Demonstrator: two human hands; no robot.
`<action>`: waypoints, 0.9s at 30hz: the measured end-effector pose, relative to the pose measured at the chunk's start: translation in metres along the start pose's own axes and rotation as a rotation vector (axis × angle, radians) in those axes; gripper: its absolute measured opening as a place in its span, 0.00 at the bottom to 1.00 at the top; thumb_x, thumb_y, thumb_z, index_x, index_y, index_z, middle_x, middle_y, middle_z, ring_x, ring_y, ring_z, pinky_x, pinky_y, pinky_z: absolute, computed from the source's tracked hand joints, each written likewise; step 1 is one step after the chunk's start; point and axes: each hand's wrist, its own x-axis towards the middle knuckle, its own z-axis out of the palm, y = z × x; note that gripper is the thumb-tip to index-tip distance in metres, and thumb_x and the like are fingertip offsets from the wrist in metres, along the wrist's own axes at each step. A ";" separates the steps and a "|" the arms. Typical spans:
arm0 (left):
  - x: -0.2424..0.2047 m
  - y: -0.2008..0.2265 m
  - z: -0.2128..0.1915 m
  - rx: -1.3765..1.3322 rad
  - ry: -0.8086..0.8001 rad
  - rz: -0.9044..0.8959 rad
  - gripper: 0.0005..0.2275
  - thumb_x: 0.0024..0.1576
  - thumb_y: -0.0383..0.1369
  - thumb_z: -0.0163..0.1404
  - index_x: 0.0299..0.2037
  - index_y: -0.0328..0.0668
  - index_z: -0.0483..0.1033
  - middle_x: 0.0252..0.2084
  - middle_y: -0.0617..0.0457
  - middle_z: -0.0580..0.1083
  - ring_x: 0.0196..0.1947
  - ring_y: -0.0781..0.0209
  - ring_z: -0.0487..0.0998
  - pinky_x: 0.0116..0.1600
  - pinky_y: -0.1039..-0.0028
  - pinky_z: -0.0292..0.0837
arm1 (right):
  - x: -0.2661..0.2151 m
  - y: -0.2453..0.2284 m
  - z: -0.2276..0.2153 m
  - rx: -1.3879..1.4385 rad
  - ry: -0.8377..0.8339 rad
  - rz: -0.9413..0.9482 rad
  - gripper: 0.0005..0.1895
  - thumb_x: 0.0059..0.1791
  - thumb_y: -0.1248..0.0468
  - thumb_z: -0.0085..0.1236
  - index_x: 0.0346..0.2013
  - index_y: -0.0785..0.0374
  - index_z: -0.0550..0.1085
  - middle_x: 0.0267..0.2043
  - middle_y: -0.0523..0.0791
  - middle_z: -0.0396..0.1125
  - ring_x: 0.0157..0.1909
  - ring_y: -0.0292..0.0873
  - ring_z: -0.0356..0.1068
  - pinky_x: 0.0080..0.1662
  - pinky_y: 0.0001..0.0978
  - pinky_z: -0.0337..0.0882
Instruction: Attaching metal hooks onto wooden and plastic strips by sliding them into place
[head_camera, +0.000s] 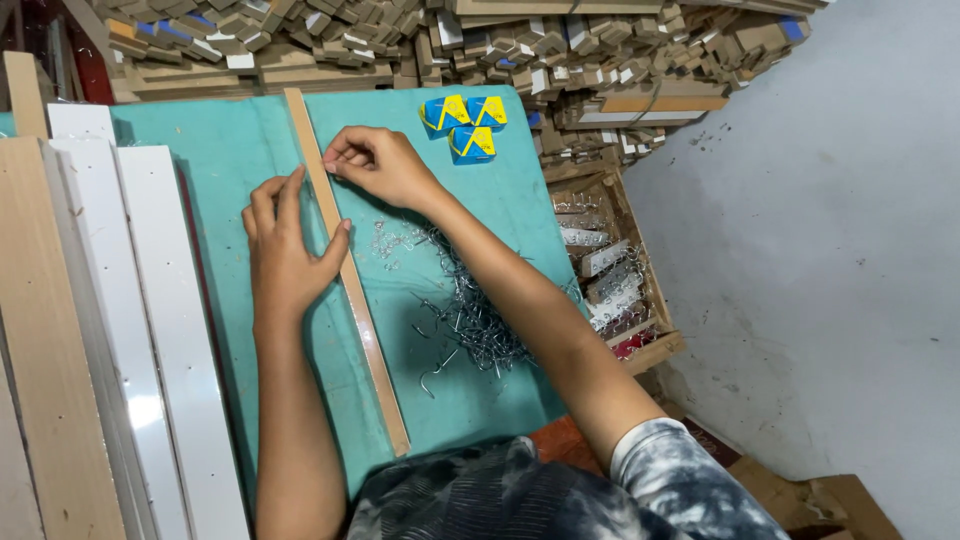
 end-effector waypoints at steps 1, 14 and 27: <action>0.000 0.000 0.000 0.000 0.000 0.000 0.32 0.54 0.34 0.63 0.69 0.35 0.64 0.60 0.43 0.60 0.57 0.36 0.63 0.63 0.43 0.60 | -0.001 0.001 0.001 0.000 -0.001 0.000 0.04 0.48 0.67 0.62 0.37 0.57 0.78 0.31 0.42 0.77 0.34 0.32 0.78 0.39 0.22 0.76; -0.004 0.003 -0.001 0.010 0.001 -0.004 0.32 0.54 0.34 0.63 0.69 0.36 0.65 0.60 0.44 0.61 0.57 0.36 0.63 0.63 0.43 0.60 | -0.012 0.005 0.011 0.072 0.036 0.009 0.04 0.49 0.67 0.62 0.38 0.58 0.78 0.33 0.43 0.76 0.36 0.34 0.78 0.41 0.26 0.77; -0.004 0.005 -0.001 0.027 -0.010 -0.015 0.33 0.54 0.34 0.63 0.70 0.37 0.65 0.61 0.43 0.61 0.57 0.35 0.64 0.62 0.43 0.59 | -0.021 -0.005 0.015 0.095 0.096 0.008 0.04 0.48 0.65 0.61 0.38 0.55 0.78 0.33 0.41 0.76 0.36 0.32 0.76 0.39 0.24 0.76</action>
